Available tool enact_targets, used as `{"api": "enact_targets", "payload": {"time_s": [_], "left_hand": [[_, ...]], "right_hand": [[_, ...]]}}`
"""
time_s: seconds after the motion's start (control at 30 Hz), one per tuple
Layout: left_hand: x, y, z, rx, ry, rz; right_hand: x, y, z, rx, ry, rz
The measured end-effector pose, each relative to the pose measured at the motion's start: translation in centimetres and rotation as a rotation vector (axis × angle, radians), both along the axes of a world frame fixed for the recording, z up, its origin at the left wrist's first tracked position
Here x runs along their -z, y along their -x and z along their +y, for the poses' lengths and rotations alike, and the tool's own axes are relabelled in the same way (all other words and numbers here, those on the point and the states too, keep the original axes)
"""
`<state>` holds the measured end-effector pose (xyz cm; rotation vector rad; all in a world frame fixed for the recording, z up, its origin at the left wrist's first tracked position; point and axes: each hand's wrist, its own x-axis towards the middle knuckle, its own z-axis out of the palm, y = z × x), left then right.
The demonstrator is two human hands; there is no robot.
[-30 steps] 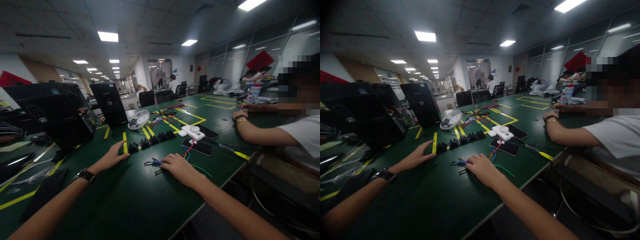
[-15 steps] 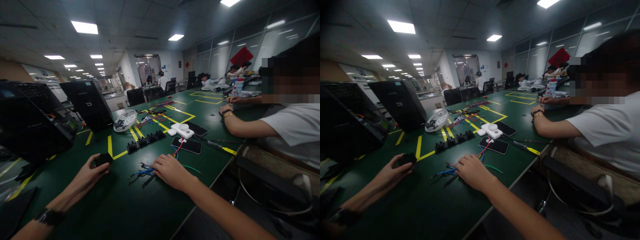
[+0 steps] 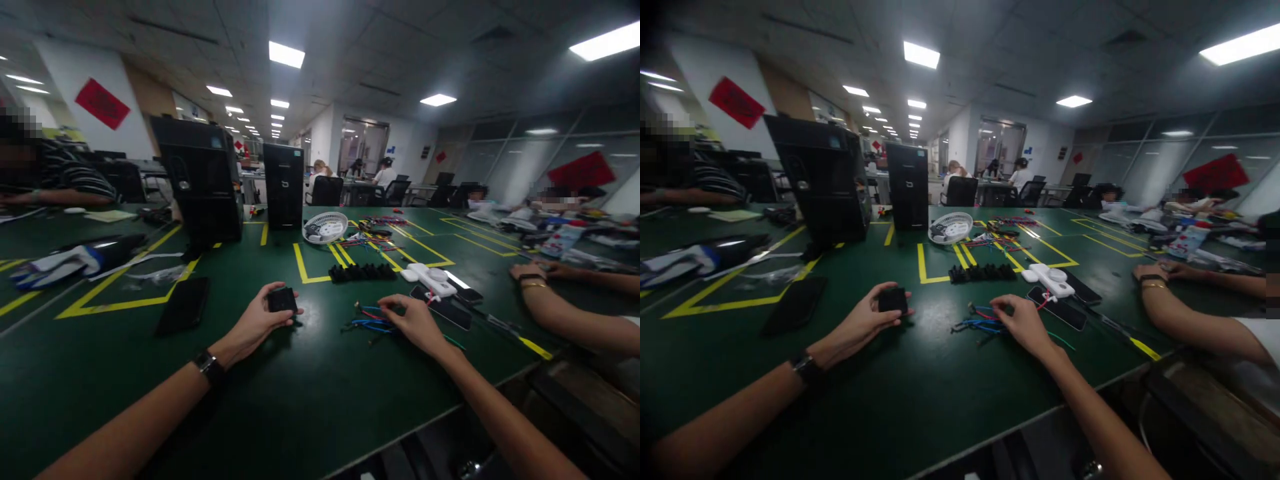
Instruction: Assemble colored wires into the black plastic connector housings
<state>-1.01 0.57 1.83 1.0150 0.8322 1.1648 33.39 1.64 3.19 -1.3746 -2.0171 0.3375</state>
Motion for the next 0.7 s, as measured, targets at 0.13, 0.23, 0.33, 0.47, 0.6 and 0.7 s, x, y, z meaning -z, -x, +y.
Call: {"api": "enact_targets", "payload": {"time_s": [0.13,0.23,0.33,0.47,0.6,0.7], "left_hand": [[0.7,0.1,0.3,-0.115,-0.081,-0.130],[1.1,0.4,0.8,-0.213,-0.097,-0.206],[1.3,0.7,1.5,-0.303,-0.055,-0.289],[1.2,1.0,2.1,-0.350,-0.030,-0.383],[1.0,1.2,2.2,-0.355,0.019,-0.402],[1.2,1.4,2.3,-0.369,0.038,-0.407]], "right_hand": [[-3.4,4.7,2.4,-0.011,0.050,0.155],[-4.1,11.1,3.7,-0.132,0.047,0.262],[-2.5,17.1,4.0,-0.179,-0.090,0.245],[0.6,20.3,2.8,-0.287,-0.142,0.151],[1.7,19.5,1.6,-0.289,-0.086,0.140],[1.5,19.3,1.3,-0.293,-0.099,0.112]]}}
